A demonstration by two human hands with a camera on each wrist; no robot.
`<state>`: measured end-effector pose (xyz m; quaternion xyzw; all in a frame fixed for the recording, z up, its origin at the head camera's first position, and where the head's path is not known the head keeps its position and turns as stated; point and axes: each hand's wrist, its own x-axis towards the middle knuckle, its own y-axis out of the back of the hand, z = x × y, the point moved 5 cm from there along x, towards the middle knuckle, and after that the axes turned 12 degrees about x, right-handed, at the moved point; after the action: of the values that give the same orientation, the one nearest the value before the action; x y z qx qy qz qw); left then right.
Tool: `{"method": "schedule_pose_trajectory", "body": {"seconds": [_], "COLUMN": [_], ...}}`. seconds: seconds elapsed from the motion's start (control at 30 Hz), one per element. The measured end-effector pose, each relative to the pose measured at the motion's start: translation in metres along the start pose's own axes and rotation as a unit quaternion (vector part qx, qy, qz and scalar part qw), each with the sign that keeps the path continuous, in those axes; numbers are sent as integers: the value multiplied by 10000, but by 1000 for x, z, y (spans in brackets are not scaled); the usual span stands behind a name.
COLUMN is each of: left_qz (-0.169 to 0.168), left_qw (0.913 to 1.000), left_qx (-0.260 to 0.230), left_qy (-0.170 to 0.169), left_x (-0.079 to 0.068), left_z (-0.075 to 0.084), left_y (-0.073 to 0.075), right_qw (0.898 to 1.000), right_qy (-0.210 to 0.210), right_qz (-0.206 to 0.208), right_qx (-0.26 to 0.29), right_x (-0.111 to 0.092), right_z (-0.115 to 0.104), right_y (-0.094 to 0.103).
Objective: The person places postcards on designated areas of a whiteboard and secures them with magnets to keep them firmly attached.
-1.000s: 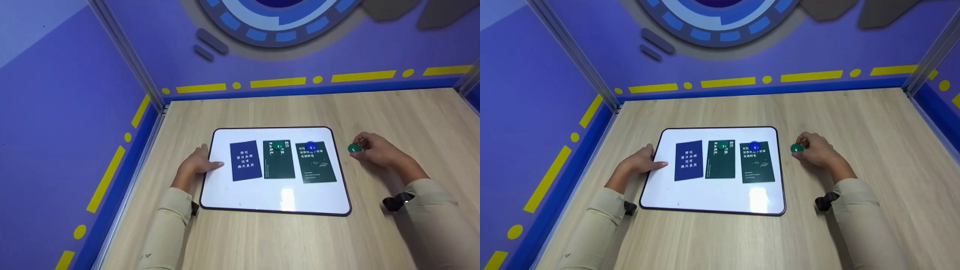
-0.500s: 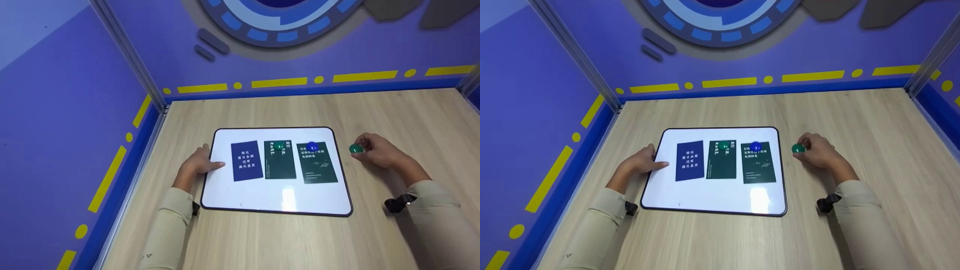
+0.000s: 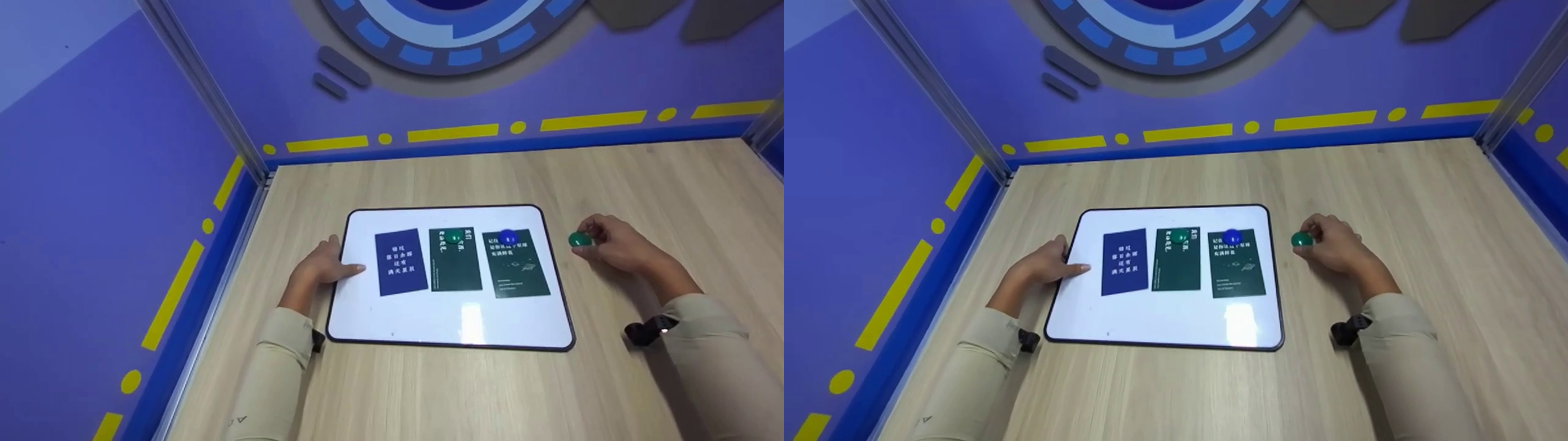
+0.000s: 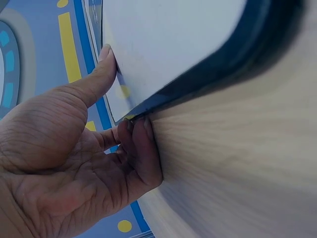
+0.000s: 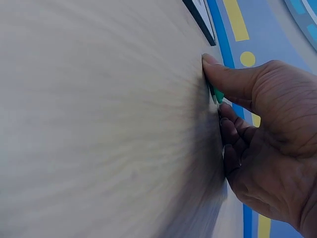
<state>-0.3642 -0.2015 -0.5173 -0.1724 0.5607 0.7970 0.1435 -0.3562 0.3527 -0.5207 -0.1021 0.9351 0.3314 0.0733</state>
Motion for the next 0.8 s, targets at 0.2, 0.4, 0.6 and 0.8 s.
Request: {"method": "schedule_pose_trajectory", "body": {"seconds": [0.2,0.4,0.6,0.8], "left_qz": [-14,51,61,76], "left_qw": [10000,10000,9999,9998], "left_qx": [33,-12,-84,-173], "left_qy": [41,30,113,101], "left_x": [-2,-2,-2,1], "left_z": [-1,0,1,0], "left_y": [2,2,1,0], "right_qw": [10000,9999,9999,9997], "right_qy": [71,110,93,-152], "right_qz": [-11,-63,-61,-113], "right_qx": [17,102,113,180], "right_x": [0,-1,-1,-2], "right_z": [-2,-1,-2,2], "right_y": [-1,-1,1,3]}}
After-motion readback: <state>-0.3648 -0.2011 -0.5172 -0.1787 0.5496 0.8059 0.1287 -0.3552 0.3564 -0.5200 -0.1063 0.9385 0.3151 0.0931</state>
